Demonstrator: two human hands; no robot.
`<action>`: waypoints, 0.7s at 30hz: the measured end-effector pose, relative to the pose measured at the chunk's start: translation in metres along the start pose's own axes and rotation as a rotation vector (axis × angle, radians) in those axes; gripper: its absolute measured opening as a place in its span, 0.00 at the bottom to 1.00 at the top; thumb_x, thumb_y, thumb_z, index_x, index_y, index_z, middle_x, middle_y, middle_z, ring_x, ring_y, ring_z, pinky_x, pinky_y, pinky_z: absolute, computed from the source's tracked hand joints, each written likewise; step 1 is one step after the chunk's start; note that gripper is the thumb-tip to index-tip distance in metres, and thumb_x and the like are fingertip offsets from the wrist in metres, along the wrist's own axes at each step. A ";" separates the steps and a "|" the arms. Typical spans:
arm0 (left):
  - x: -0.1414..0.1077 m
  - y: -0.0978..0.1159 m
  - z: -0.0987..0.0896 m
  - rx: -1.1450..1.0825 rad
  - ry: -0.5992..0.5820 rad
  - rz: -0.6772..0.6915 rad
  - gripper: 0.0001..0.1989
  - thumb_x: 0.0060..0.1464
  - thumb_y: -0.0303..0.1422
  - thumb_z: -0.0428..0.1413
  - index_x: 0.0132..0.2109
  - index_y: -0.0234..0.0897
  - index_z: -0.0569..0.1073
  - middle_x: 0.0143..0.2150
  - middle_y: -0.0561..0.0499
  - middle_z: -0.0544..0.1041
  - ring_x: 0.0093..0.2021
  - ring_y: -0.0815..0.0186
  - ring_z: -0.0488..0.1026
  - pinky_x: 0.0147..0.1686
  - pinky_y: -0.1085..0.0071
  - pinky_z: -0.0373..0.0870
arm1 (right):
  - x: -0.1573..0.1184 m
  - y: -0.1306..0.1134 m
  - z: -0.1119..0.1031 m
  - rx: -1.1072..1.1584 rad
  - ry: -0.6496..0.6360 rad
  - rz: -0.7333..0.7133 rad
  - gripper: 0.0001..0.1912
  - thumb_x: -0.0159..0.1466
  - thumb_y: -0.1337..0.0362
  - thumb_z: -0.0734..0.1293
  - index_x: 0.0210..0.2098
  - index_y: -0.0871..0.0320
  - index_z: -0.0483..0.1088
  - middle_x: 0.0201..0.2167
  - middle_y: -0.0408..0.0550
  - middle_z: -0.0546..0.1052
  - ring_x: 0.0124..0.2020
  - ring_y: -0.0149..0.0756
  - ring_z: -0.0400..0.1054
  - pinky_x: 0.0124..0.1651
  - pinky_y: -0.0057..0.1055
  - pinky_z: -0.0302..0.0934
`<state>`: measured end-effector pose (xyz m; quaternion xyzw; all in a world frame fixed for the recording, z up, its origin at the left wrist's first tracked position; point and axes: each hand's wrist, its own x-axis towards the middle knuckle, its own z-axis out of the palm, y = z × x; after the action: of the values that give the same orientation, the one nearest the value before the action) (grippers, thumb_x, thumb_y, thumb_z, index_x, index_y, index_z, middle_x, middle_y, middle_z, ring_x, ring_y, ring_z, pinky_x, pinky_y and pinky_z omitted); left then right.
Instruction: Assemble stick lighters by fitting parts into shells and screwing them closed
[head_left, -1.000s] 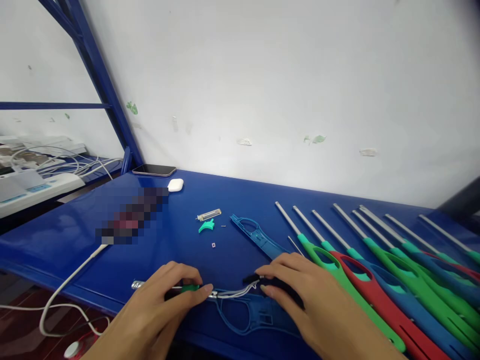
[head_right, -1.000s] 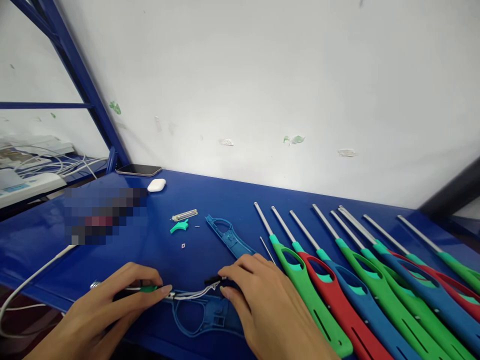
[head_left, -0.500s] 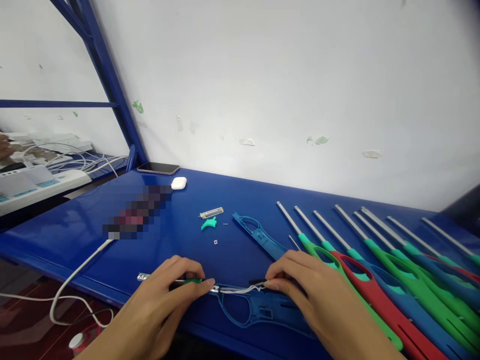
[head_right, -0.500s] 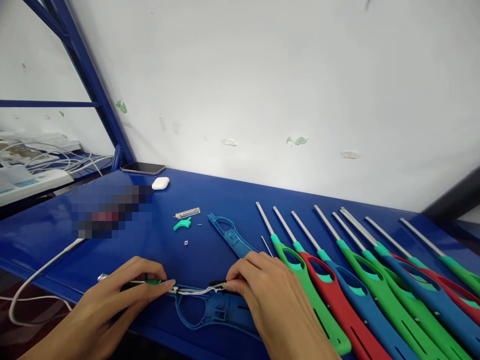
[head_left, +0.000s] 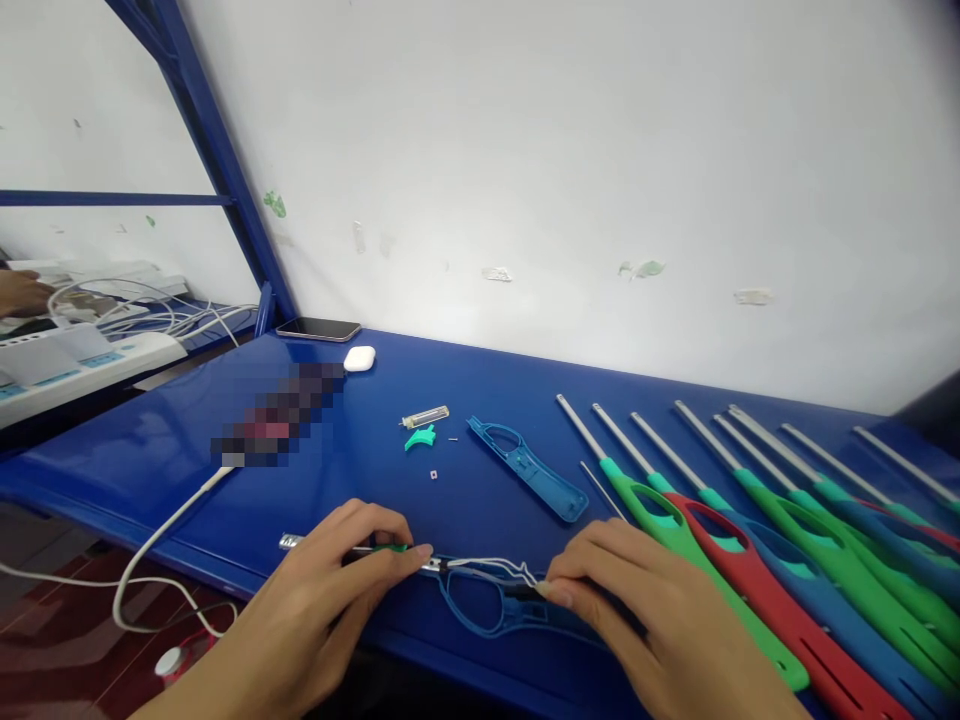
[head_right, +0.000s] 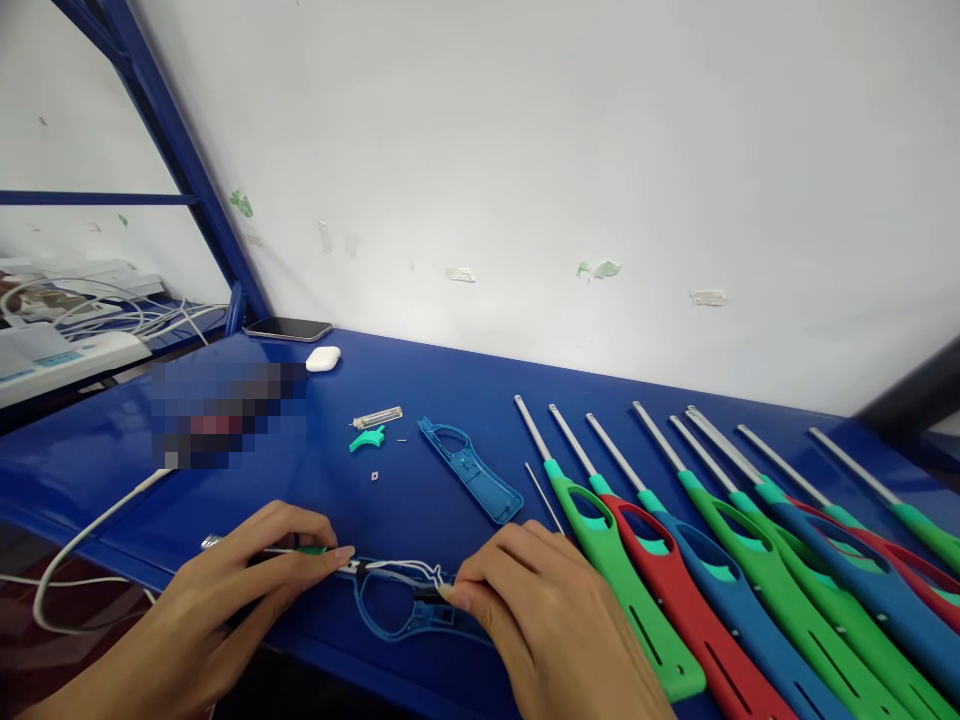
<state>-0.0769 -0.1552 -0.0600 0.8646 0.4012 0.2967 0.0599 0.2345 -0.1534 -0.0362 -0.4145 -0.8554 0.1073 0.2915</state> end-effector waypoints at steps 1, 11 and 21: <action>0.000 0.000 0.000 -0.005 -0.001 -0.001 0.20 0.72 0.22 0.48 0.59 0.50 0.76 0.53 0.53 0.76 0.51 0.71 0.76 0.49 0.79 0.73 | -0.001 -0.001 0.001 -0.010 0.018 -0.016 0.19 0.80 0.58 0.57 0.37 0.49 0.75 0.36 0.37 0.81 0.36 0.30 0.77 0.42 0.25 0.73; 0.000 0.002 -0.001 -0.001 0.024 -0.015 0.20 0.72 0.23 0.49 0.58 0.50 0.78 0.51 0.52 0.78 0.49 0.69 0.77 0.47 0.76 0.75 | -0.009 -0.004 0.011 -0.015 0.134 -0.065 0.15 0.78 0.60 0.62 0.38 0.48 0.78 0.34 0.38 0.81 0.34 0.30 0.77 0.39 0.25 0.72; -0.001 -0.001 0.002 -0.002 0.028 0.011 0.21 0.72 0.21 0.48 0.59 0.50 0.77 0.52 0.52 0.77 0.50 0.70 0.76 0.49 0.77 0.74 | -0.011 -0.003 0.012 -0.280 0.156 -0.229 0.20 0.80 0.61 0.55 0.40 0.50 0.76 0.32 0.39 0.81 0.30 0.31 0.75 0.34 0.30 0.65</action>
<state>-0.0770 -0.1556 -0.0622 0.8624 0.3969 0.3096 0.0537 0.2311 -0.1636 -0.0489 -0.3580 -0.8783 -0.0789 0.3069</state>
